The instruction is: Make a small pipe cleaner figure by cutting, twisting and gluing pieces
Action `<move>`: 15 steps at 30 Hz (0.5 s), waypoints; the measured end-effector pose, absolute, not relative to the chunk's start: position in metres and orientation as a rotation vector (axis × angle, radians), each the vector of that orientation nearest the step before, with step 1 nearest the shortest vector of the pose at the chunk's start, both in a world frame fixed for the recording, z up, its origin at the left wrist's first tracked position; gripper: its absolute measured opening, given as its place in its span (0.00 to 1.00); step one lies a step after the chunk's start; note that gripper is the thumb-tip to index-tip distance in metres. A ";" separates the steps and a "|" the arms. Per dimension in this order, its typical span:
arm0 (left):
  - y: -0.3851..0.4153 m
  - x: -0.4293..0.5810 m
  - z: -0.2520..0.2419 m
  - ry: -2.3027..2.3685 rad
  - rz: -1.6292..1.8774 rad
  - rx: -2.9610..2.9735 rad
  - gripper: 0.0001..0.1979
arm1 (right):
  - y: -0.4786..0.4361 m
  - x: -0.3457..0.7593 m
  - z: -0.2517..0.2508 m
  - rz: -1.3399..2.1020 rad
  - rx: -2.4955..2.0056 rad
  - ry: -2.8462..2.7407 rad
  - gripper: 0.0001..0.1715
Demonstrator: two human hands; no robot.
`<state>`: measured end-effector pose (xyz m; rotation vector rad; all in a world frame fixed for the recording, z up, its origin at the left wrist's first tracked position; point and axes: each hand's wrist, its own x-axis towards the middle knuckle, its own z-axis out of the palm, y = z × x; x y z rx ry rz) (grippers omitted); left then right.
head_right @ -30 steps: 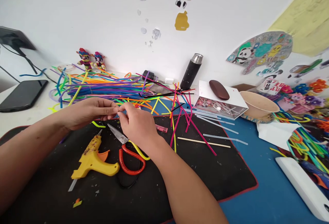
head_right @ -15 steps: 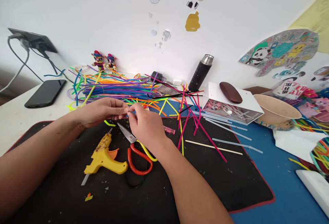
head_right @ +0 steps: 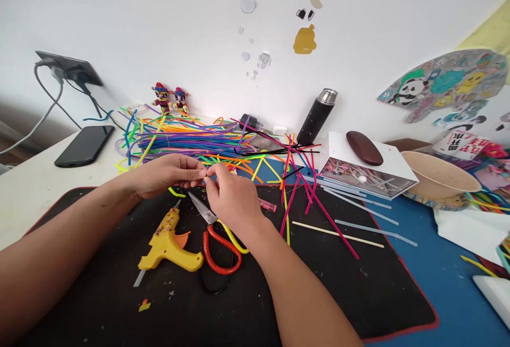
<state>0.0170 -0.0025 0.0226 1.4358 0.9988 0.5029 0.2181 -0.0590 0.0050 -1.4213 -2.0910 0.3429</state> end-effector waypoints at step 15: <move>-0.003 0.016 0.028 1.000 0.482 1.429 0.22 | -0.060 0.218 0.010 0.365 -1.427 -2.092 0.08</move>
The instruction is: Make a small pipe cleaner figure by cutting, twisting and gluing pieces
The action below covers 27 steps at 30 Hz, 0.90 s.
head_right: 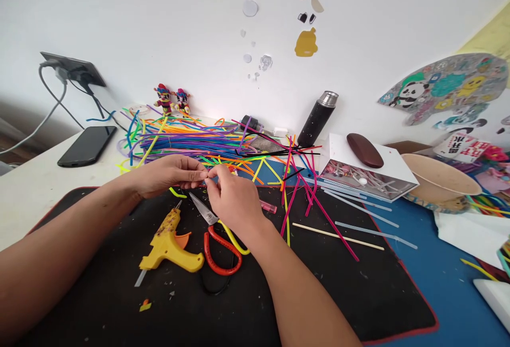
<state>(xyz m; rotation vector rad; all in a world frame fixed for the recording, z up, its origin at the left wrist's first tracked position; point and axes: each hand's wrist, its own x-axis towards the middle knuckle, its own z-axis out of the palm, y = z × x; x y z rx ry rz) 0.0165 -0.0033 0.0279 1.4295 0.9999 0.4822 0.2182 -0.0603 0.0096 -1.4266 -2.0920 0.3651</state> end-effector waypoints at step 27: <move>-0.004 0.015 0.034 1.023 0.537 1.445 0.18 | -0.061 0.218 0.010 0.421 -1.380 -2.047 0.10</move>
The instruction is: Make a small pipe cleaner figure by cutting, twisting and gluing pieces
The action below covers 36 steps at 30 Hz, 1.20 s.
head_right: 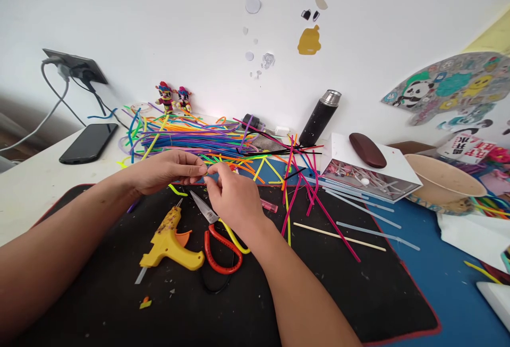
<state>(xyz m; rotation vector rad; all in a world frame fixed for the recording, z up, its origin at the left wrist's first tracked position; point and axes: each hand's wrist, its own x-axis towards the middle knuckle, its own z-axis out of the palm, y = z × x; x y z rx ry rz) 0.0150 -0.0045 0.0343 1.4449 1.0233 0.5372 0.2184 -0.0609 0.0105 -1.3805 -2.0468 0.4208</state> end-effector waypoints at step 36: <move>0.011 -0.006 0.031 0.998 0.842 1.399 0.17 | -0.111 0.187 0.030 0.723 -1.152 -2.699 0.31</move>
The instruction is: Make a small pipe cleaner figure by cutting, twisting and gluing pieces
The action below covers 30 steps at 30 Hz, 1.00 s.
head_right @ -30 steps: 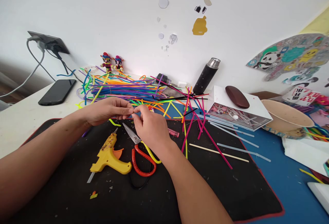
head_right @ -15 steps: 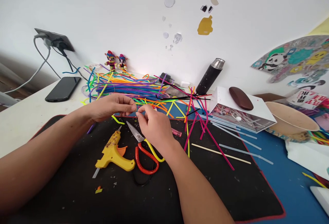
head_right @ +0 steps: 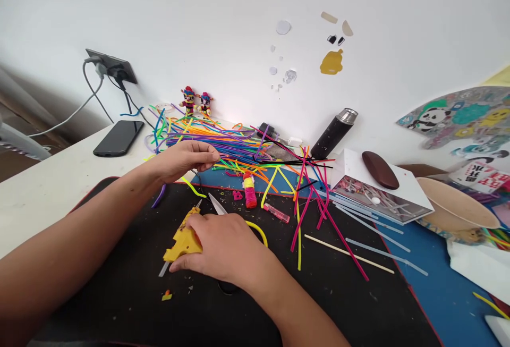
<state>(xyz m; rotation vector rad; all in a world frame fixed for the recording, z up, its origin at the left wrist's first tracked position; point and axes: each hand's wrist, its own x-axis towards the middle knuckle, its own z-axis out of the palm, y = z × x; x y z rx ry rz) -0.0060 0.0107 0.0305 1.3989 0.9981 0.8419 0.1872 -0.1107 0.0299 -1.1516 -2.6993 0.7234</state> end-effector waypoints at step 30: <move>0.021 -0.022 0.036 0.998 1.192 1.264 0.17 | -0.102 0.197 0.033 1.163 -1.351 -2.392 0.17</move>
